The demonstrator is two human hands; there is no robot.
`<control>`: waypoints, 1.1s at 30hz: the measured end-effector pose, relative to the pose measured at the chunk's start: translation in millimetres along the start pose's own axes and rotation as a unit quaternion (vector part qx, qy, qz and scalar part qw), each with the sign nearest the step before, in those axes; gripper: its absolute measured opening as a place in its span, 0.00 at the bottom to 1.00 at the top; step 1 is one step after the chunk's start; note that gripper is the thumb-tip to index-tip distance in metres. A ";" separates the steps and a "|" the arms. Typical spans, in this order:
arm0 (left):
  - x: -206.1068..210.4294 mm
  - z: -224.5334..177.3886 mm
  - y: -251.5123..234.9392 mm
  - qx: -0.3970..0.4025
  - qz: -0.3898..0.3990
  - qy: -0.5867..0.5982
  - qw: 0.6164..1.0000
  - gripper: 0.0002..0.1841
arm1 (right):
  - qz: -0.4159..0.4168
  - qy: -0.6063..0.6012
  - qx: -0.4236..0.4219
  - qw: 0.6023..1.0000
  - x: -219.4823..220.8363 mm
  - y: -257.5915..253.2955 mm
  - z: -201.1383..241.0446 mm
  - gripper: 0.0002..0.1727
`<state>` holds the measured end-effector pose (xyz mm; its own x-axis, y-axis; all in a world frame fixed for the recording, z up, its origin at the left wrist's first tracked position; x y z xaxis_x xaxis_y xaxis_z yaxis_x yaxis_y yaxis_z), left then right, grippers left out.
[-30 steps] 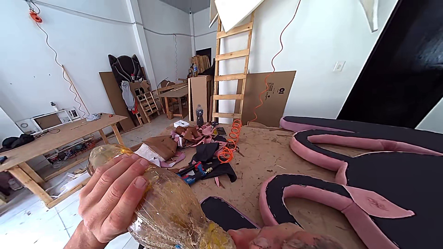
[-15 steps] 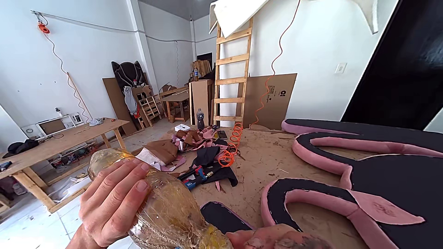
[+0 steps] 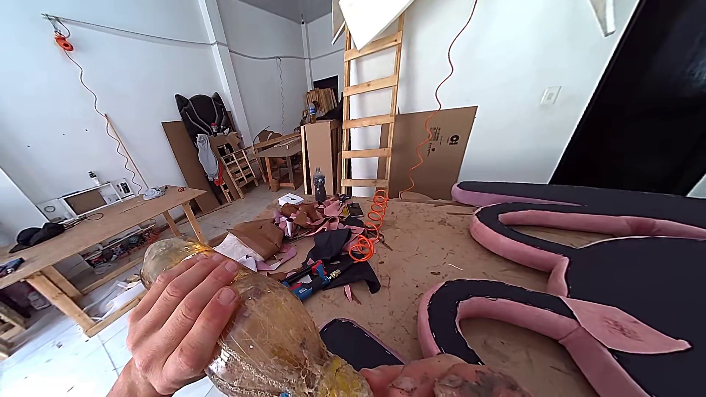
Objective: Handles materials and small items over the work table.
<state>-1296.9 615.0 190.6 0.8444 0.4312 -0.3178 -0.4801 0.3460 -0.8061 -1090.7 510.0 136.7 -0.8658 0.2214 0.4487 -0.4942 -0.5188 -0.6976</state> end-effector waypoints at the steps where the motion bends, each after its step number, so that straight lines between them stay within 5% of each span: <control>1: 0.5 0.0 0.1 -0.001 0.001 0.001 1.000 0.14 | 0.000 -0.004 0.001 1.000 -0.5 0.1 -0.8 0.13; 9: 7.5 2.6 6.6 -0.024 0.007 0.009 1.000 0.16 | 0.014 -0.027 0.030 0.999 -2.8 -0.3 -14.2 0.14; 16: 29.6 7.1 53.7 -0.125 0.033 0.047 0.990 0.33 | -0.072 -0.155 0.244 0.955 -13.2 7.9 -65.8 0.04; 20: 50.3 2.6 100.3 -0.214 0.040 0.108 0.970 0.45 | -0.101 -0.160 0.299 0.935 -11.3 16.2 -88.0 0.02; 28: 64.3 2.8 153.4 -0.296 0.014 0.153 0.943 0.48 | -0.141 -0.137 0.355 0.914 -1.2 25.0 -118.5 0.02; 33: 62.6 11.3 173.5 -0.300 0.006 0.176 0.938 0.49 | -0.108 -0.038 0.296 0.948 12.9 21.1 -114.5 0.08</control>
<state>-1330.0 711.4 36.6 0.9166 0.0945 -0.3885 -0.3590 -0.2333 -0.9037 -1121.3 596.5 63.9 -0.7299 0.3267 0.6005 -0.5090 -0.8461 -0.1584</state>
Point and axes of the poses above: each hand's wrist, its own y-axis away from the middle knuckle, its own x-axis out of the palm, z = x × y, the point moved 10 cm from there along -y, towards the middle knuckle, and after that the axes turned 6 degrees about y, right-handed, at the moved point
